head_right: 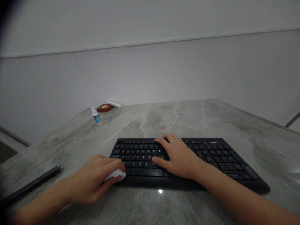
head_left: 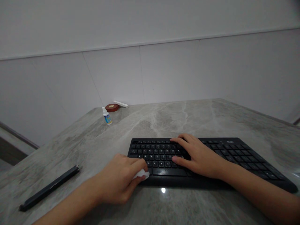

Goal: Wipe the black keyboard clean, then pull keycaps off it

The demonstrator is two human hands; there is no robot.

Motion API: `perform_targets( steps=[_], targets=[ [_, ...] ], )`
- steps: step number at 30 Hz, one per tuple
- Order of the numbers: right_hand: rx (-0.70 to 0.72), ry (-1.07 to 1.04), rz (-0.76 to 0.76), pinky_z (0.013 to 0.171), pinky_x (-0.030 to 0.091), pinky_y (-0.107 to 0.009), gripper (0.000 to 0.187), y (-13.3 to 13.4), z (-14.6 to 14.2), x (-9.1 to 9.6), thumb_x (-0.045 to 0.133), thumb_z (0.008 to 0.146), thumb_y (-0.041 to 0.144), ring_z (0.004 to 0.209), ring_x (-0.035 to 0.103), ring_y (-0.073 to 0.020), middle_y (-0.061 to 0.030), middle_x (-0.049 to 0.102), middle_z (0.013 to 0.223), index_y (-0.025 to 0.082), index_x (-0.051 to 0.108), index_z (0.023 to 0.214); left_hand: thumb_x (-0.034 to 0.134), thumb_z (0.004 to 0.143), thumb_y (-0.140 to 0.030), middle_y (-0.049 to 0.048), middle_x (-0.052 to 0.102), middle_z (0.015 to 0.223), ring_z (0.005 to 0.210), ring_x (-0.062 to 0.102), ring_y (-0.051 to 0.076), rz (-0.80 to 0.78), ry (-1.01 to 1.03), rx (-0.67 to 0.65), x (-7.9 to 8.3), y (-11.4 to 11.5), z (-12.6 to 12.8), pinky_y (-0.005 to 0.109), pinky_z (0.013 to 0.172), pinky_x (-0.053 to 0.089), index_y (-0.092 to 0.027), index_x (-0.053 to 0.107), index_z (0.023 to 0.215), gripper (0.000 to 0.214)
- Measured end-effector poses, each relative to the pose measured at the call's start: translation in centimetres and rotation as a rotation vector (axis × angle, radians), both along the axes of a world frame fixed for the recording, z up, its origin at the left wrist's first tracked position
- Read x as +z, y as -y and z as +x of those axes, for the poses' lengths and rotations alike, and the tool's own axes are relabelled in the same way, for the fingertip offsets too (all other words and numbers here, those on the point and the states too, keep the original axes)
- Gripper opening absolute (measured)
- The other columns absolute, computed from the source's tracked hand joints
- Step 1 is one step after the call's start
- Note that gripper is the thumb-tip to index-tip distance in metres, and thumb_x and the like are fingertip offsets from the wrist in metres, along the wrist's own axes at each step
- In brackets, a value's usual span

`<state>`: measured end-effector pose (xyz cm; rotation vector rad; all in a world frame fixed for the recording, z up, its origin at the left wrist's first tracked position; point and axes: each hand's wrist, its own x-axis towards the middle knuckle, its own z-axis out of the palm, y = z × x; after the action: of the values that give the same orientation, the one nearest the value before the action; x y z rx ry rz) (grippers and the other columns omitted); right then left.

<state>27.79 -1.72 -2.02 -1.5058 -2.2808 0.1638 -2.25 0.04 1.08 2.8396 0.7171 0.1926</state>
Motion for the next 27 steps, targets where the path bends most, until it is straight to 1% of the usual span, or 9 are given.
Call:
perform_targets(
  steps=[4, 10, 12, 15, 17, 20, 22, 24, 27],
  targets=[
    [-0.006, 0.012, 0.0, 0.102, 0.042, -0.05, 0.058, 0.0, 0.0, 0.0, 0.057, 0.088, 0.056, 0.115, 0.053, -0.0299, -0.015, 0.056, 0.122, 0.019, 0.055, 0.133, 0.042, 0.097, -0.023, 0.0016, 0.067, 0.084, 0.069, 0.066, 0.023, 0.066, -0.002, 0.102, -0.2, -0.2, 0.0, 0.032, 0.061, 0.041, -0.023, 0.05, 0.104, 0.011],
    [-0.016, 0.022, -0.024, 0.102, 0.043, -0.05, 0.059, 0.0, -0.1, 0.1, 0.057, 0.088, 0.055, 0.114, 0.053, -0.0296, -0.0151, 0.055, 0.123, 0.018, 0.054, 0.134, 0.043, 0.094, -0.019, 0.0022, 0.067, 0.083, 0.069, 0.066, 0.021, 0.041, 0.008, -0.031, -0.5, 0.5, 0.8, 0.03, 0.059, 0.042, -0.021, 0.05, 0.097, 0.009],
    [-0.016, 0.017, -0.019, 0.102, 0.042, -0.05, 0.059, 0.0, -0.2, 0.2, 0.057, 0.088, 0.056, 0.115, 0.053, -0.0299, -0.0151, 0.055, 0.123, 0.019, 0.054, 0.134, 0.042, 0.095, -0.02, 0.0028, 0.068, 0.083, 0.067, 0.066, 0.022, 0.082, 0.008, 0.018, -0.7, 0.4, 0.8, 0.03, 0.057, 0.042, -0.021, 0.049, 0.101, 0.009],
    [-0.011, 0.008, -0.005, 0.102, 0.042, -0.05, 0.058, 0.0, -0.1, 0.2, 0.057, 0.088, 0.057, 0.115, 0.053, -0.0302, -0.0148, 0.056, 0.122, 0.019, 0.055, 0.133, 0.044, 0.098, -0.025, 0.0033, 0.069, 0.079, 0.063, 0.066, 0.024, 0.149, 0.002, 0.128, -0.8, -0.1, 0.5, 0.032, 0.055, 0.043, -0.019, 0.045, 0.115, 0.018],
    [-0.01, 0.006, -0.009, 0.101, 0.043, -0.05, 0.058, 0.0, -0.1, 0.2, 0.057, 0.088, 0.056, 0.114, 0.054, -0.0299, -0.0148, 0.056, 0.121, 0.019, 0.055, 0.132, 0.048, 0.098, -0.026, 0.0039, 0.069, 0.083, 0.067, 0.066, 0.024, 0.193, 0.028, 0.152, -0.8, -0.4, 0.3, 0.033, 0.058, 0.045, -0.02, 0.047, 0.115, 0.018],
    [-0.012, 0.009, -0.022, 0.101, 0.043, -0.05, 0.058, 0.0, -0.1, 0.2, 0.057, 0.088, 0.056, 0.112, 0.054, -0.0295, -0.0146, 0.056, 0.121, 0.019, 0.055, 0.133, 0.053, 0.096, -0.02, 0.0057, 0.066, 0.097, 0.086, 0.063, 0.025, 0.184, 0.17, 0.101, -1.0, -0.5, 0.5, 0.037, 0.072, 0.049, -0.021, 0.054, 0.106, 0.01],
    [-0.012, 0.014, -0.025, 0.1, 0.043, -0.05, 0.058, 0.0, -0.1, 0.2, 0.057, 0.088, 0.055, 0.112, 0.054, -0.0293, -0.0146, 0.056, 0.121, 0.019, 0.055, 0.133, 0.055, 0.095, -0.016, 0.0064, 0.064, 0.101, 0.093, 0.059, 0.023, 0.136, 0.296, 0.042, -1.3, -0.3, 0.9, 0.038, 0.08, 0.05, -0.02, 0.056, 0.106, 0.011],
    [-0.014, 0.016, -0.023, 0.1, 0.044, -0.051, 0.057, 0.0, -0.2, 0.3, 0.057, 0.088, 0.054, 0.111, 0.054, -0.0293, -0.0145, 0.056, 0.121, 0.019, 0.054, 0.133, 0.055, 0.096, -0.015, 0.0068, 0.066, 0.102, 0.094, 0.059, 0.022, 0.098, 0.392, -0.04, -1.6, 0.0, 1.3, 0.037, 0.083, 0.05, -0.019, 0.058, 0.11, 0.015],
    [-0.011, 0.013, -0.014, 0.1, 0.044, -0.051, 0.055, 0.1, -0.2, 0.3, 0.058, 0.088, 0.053, 0.112, 0.053, -0.0297, -0.0144, 0.056, 0.12, 0.019, 0.055, 0.132, 0.054, 0.097, -0.014, 0.0065, 0.069, 0.102, 0.092, 0.06, 0.02, 0.082, 0.408, -0.16, -1.7, 0.3, 1.4, 0.037, 0.086, 0.05, -0.018, 0.058, 0.116, 0.02]
  ],
)
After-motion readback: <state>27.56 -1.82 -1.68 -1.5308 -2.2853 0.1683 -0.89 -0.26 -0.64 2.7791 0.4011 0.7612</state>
